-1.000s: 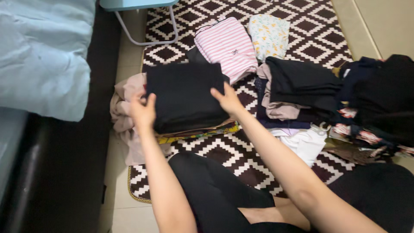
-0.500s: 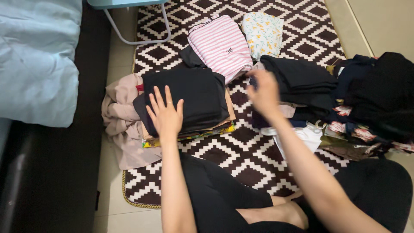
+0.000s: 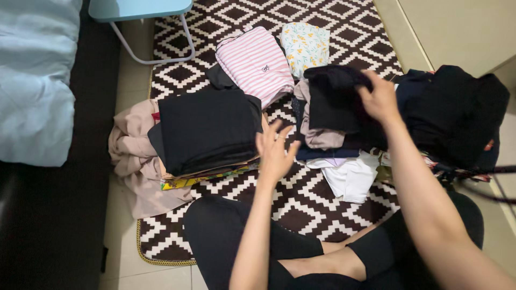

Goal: The person folds and stacks clothes while sitting on a rug, then places a stack of folded items into a wardrobe shelf.

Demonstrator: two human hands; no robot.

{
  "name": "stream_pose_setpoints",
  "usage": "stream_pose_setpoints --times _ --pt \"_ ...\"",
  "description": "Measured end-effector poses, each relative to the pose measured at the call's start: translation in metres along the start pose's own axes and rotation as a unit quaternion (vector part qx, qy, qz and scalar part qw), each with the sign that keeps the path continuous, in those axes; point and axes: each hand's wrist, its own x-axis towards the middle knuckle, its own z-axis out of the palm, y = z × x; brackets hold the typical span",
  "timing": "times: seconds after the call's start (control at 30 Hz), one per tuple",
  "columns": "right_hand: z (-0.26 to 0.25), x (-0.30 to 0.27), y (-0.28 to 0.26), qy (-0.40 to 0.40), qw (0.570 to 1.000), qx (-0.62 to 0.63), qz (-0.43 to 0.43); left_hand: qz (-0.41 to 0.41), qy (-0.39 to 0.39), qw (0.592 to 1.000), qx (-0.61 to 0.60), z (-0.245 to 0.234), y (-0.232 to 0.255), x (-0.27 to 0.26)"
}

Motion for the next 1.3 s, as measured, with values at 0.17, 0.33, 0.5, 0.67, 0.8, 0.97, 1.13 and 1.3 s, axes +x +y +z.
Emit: stream_pose_setpoints --times 0.17,0.33,0.5,0.67,0.8,0.97,1.13,1.3 --pt "-0.062 -0.011 -0.082 -0.022 0.965 0.242 -0.096 -0.124 -0.037 0.945 -0.300 0.015 -0.014 0.029" --pt "-0.061 -0.033 -0.155 -0.093 0.883 0.438 0.142 -0.213 0.028 0.744 -0.633 -0.047 -0.024 0.032" --pt "0.011 -0.063 -0.199 -0.215 0.767 0.573 0.193 -0.265 0.083 0.900 -0.336 -0.155 -0.043 0.004" --pt "0.110 -0.037 -0.230 -0.205 0.720 0.648 0.145 -0.153 0.157 0.933 -0.287 -0.221 -0.099 0.013" --pt "0.218 -0.011 -0.227 -0.155 0.805 0.565 0.099 -0.223 0.134 0.964 -0.053 -0.229 -0.175 0.024" --pt "0.268 -0.023 -0.206 -0.073 0.940 0.327 0.059 -0.295 0.116 0.944 0.094 -0.179 -0.226 0.007" --pt "0.210 -0.032 -0.164 -0.097 0.967 0.222 -0.084 -0.294 0.188 0.929 0.127 -0.182 -0.186 -0.003" --pt "0.100 -0.050 -0.082 0.057 0.971 -0.186 -0.138 -0.136 0.302 0.927 0.175 -0.176 -0.117 0.007"
